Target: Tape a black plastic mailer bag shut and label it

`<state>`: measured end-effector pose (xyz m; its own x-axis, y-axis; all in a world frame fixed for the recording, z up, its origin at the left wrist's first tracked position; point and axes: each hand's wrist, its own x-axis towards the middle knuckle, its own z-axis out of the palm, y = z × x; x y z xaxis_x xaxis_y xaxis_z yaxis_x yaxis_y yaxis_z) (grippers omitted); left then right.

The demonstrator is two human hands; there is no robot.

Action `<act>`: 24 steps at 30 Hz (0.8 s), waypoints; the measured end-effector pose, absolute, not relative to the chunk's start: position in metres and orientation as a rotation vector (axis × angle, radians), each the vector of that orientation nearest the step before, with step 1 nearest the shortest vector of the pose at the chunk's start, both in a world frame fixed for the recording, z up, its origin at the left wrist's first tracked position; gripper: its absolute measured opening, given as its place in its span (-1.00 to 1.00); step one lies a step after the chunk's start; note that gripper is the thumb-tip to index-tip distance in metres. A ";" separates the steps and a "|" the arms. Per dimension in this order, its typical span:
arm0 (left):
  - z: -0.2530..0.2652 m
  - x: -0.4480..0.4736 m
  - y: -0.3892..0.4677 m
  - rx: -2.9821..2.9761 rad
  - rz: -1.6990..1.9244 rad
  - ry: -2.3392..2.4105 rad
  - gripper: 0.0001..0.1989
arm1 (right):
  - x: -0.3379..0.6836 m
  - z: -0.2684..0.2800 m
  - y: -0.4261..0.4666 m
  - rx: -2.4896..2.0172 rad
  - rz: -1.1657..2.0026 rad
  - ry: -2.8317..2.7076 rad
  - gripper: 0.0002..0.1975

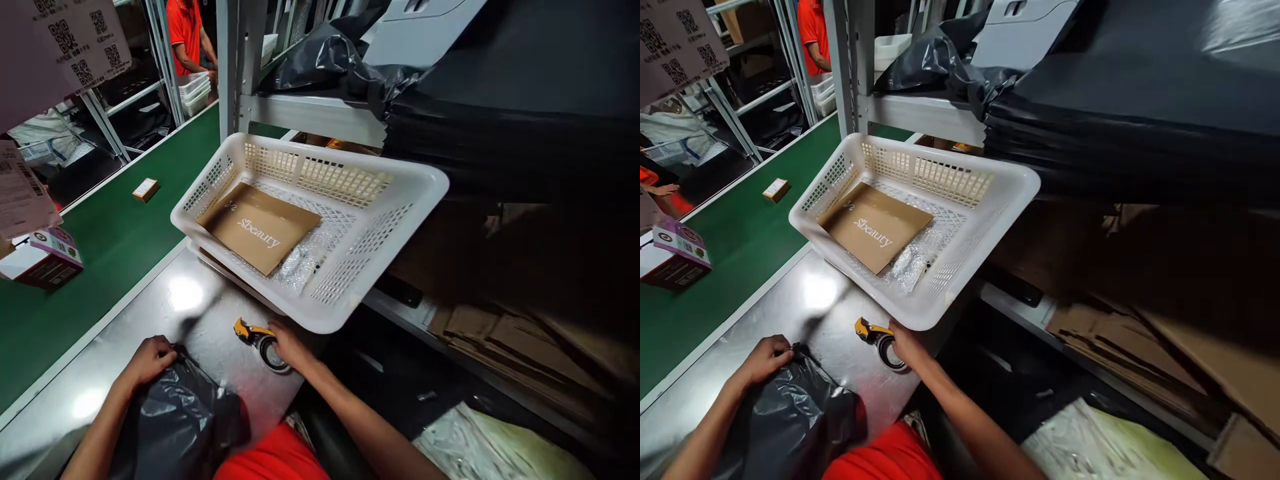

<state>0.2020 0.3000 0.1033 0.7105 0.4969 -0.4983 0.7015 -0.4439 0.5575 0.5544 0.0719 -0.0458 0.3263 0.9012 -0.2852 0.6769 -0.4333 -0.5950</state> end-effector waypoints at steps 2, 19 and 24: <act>0.106 0.202 0.295 2.172 -0.324 0.946 -0.45 | 0.549 -0.042 0.075 -2.258 0.860 -1.359 -0.66; 0.087 0.186 0.264 2.356 -0.091 1.353 -0.67 | 0.428 -0.010 0.348 -1.262 1.992 -1.633 -0.42; 0.085 0.193 0.276 1.917 -0.286 1.545 -0.70 | 0.460 -0.024 0.327 -1.232 2.009 -1.630 -0.49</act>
